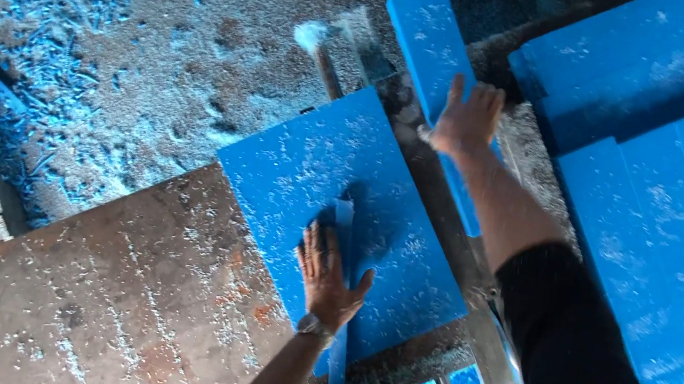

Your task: Cutting large blue foam blocks into smaller pieces using a stationary power saw.

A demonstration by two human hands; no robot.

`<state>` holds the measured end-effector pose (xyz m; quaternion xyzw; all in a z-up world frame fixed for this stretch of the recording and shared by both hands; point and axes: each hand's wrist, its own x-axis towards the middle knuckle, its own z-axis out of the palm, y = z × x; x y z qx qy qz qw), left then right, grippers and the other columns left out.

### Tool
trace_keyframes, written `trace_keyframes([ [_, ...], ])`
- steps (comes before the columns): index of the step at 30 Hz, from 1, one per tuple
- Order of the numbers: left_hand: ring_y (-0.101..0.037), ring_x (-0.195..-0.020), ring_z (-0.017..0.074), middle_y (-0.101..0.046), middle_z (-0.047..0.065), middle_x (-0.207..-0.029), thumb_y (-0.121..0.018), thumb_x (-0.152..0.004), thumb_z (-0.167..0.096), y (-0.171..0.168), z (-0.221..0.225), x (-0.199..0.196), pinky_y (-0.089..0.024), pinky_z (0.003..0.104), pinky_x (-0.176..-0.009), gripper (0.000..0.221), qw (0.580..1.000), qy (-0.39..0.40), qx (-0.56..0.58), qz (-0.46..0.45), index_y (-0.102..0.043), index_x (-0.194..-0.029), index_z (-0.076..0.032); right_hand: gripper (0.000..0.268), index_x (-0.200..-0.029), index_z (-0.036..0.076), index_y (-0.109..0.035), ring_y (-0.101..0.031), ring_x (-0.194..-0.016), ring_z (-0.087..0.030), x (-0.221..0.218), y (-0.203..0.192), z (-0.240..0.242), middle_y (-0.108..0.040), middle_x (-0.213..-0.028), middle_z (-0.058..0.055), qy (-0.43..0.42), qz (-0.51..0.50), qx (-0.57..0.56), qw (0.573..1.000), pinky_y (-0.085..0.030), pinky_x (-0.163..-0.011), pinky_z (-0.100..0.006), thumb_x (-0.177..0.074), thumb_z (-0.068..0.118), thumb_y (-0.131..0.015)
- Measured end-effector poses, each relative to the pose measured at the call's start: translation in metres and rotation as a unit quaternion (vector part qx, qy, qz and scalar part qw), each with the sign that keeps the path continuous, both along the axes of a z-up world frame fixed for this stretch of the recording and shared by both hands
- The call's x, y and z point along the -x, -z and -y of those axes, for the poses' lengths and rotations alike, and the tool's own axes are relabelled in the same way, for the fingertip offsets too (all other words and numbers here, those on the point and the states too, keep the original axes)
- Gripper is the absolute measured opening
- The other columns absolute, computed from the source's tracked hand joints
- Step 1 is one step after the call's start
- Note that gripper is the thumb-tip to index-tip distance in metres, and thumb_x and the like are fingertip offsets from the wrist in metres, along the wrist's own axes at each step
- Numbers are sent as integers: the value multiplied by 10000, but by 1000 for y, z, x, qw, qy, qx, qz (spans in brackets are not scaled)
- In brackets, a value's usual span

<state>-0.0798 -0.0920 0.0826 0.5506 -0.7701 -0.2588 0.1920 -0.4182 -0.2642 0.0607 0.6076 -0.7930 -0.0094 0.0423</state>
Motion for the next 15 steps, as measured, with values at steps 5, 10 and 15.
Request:
trace_keyframes([
  [5, -54, -1560, 509, -114, 277, -1695, -763, -764, -558, -7, 29, 40, 24, 711, -1203, 1102, 998, 53, 10, 37, -269, -1632, -92, 1315, -1649, 134, -206, -508, -1340, -551, 19, -19, 26, -375, -1534, -399, 188, 90, -213, 955, -362, -1079, -602, -640, 748, -784],
  [10, -153, -1583, 394, -224, 189, -1691, -671, -895, -459, -10, 38, 87, -46, 705, -1219, 751, 982, 165, 31, 80, -444, -1544, -157, 1384, -1654, 75, -186, -466, -1409, -526, 20, -54, 36, -317, -1591, -370, 212, 131, -249, 936, -380, -1127, -583, -620, 728, -832],
  [15, -151, -1587, 342, -286, 185, -1662, -607, -931, -435, -4, 76, 133, -41, 653, -1261, 697, 964, 246, 22, 93, -456, -1525, -104, 1277, -1636, 134, -231, -490, -1259, -588, 29, -84, 29, -310, -1516, -364, 177, 153, -194, 953, -431, -936, -734, -680, 621, -923],
])
